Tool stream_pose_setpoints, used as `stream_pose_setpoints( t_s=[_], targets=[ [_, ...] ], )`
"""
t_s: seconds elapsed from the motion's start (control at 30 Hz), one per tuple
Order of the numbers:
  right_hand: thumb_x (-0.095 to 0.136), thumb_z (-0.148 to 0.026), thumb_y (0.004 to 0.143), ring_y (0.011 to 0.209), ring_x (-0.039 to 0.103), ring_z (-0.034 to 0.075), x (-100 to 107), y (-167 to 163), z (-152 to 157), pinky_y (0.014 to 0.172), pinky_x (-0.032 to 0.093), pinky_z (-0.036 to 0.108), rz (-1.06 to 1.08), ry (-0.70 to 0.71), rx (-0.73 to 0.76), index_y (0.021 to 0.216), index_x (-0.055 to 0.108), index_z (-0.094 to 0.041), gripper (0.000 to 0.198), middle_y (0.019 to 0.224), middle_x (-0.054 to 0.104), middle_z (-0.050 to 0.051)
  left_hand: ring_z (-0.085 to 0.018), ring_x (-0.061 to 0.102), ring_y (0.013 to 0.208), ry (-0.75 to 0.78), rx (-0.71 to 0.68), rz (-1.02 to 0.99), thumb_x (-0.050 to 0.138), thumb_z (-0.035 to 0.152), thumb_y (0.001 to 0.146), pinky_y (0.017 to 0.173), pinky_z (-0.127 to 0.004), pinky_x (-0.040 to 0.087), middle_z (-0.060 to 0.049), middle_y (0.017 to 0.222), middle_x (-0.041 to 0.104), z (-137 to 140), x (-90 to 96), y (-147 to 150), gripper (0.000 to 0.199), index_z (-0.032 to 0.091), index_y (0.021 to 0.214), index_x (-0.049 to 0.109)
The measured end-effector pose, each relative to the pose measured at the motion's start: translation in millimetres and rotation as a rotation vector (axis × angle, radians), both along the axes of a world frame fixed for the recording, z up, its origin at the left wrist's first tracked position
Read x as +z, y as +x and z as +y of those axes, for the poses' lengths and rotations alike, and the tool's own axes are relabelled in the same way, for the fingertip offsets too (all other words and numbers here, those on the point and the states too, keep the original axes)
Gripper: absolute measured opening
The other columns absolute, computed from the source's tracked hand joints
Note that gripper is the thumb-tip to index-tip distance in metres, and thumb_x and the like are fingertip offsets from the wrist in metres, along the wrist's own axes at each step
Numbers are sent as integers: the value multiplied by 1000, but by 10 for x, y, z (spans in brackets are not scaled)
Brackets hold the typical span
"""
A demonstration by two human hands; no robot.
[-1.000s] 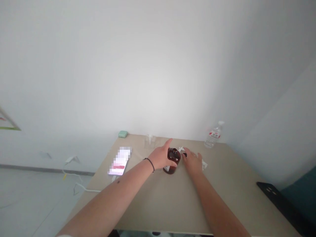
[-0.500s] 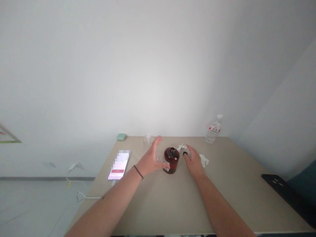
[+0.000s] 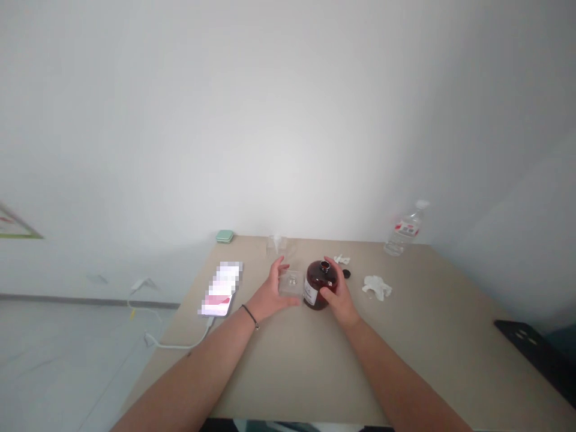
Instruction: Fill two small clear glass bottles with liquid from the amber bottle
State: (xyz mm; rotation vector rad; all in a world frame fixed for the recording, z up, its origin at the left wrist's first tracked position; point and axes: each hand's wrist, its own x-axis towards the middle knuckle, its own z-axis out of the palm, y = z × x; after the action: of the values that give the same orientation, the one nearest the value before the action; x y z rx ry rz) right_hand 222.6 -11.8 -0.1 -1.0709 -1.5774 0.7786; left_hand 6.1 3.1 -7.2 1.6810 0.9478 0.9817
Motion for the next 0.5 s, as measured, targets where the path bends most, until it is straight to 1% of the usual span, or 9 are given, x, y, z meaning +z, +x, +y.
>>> stream_pose_setpoints(
  t_s=[0.07, 0.1, 0.2, 0.27, 0.37, 0.5],
  targets=[
    [49, -70, 80, 127, 52, 30, -41, -17, 18, 104, 44, 45, -28, 0, -40, 145, 25, -20, 85, 141, 49, 17, -28, 52, 125, -28, 18, 46, 86, 36, 63, 111, -49, 36, -16, 141, 46, -17, 54, 8, 116, 24, 149, 10],
    [50, -67, 80, 128, 51, 30, -61, -24, 25, 104, 43, 45, -41, -7, -68, 144, 26, -20, 83, 141, 49, 16, -28, 54, 122, -28, 28, 69, 86, 34, 63, 111, -48, 37, -15, 137, 49, -25, 78, 10, 111, 22, 148, 15],
    [53, -56, 79, 130, 48, 31, -85, -47, 29, 107, 41, 48, -85, -52, -170, 144, 28, -21, 78, 142, 48, 16, -28, 52, 124, -2, 79, 118, 85, 32, 63, 111, -47, 37, -13, 134, 52, -46, 126, 11, 94, 19, 140, 32],
    [53, -55, 77, 130, 47, 32, -67, -64, 17, 107, 39, 49, -107, -51, -219, 142, 31, -20, 77, 140, 49, 17, -28, 52, 123, 12, 79, 129, 84, 33, 63, 109, -46, 39, -12, 133, 53, -57, 140, 6, 87, 19, 135, 37],
    [53, -61, 75, 127, 49, 33, -9, -65, -21, 107, 39, 50, -97, 21, -224, 135, 37, -19, 76, 133, 53, 18, -28, 54, 119, 23, 65, 133, 84, 35, 63, 106, -45, 42, -11, 129, 55, -74, 147, -11, 83, 19, 132, 39],
    [58, -64, 73, 120, 55, 33, 115, -3, -71, 103, 43, 48, -106, 53, -154, 128, 42, -21, 72, 126, 57, 15, -28, 53, 120, 56, 81, 112, 84, 35, 63, 107, -45, 41, -13, 131, 53, -99, 174, -52, 81, 19, 130, 41]
  ],
)
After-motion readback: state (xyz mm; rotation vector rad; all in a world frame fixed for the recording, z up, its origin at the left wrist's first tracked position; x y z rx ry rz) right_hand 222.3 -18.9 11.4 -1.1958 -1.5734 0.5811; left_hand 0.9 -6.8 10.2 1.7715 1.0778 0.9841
